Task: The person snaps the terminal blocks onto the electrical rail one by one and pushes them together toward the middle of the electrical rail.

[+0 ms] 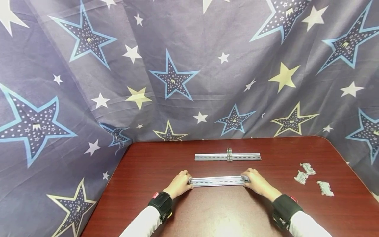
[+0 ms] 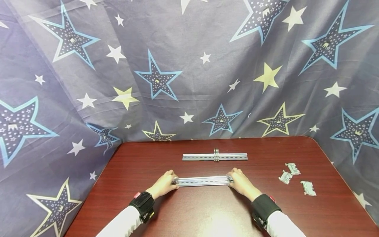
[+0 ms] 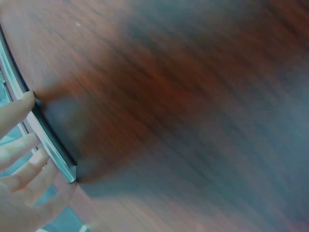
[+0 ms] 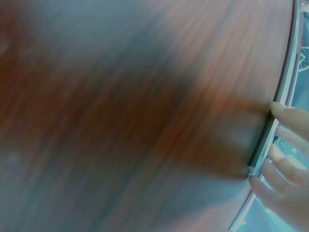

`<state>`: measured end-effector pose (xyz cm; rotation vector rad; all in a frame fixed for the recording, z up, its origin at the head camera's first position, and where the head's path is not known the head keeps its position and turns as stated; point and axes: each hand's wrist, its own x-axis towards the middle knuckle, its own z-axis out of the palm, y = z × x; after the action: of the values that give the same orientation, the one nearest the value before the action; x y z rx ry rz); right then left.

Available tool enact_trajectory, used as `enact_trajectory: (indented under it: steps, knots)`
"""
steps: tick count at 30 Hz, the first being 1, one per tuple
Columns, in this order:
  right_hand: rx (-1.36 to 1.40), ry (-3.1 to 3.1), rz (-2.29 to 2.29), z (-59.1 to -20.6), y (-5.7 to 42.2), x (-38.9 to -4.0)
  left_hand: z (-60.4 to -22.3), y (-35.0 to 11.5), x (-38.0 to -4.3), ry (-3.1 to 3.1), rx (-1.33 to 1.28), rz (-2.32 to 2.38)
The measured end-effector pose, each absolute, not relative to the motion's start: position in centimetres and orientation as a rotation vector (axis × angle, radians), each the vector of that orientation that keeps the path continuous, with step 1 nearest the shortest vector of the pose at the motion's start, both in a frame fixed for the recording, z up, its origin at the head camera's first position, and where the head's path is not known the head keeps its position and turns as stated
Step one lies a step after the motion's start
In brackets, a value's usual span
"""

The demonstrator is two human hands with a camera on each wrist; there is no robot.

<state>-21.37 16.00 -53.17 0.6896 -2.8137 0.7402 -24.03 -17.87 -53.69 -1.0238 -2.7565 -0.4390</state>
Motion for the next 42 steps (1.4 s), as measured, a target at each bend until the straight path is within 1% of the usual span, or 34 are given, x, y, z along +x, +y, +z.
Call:
enact_trajectory:
  steps: [9,17,29,42]
  knots:
    - [0.648,-2.844,0.769,-52.8,17.4,-21.0,-52.4,-15.5,-23.7,-2.878,-0.939,-0.315]
    - [0.620,-2.851,0.763,-52.8,18.5,-20.8,-52.7,-14.5,-24.3,-2.874,-0.946,-0.288]
    - [0.598,-2.849,0.785,-52.8,19.8,-20.5,-52.4,-12.9,-24.0,-2.885,-0.955,-0.237]
    - [0.591,-2.837,0.778,-53.1,20.4,-20.8,-52.8,-12.3,-24.2,-2.900,-0.921,-0.240]
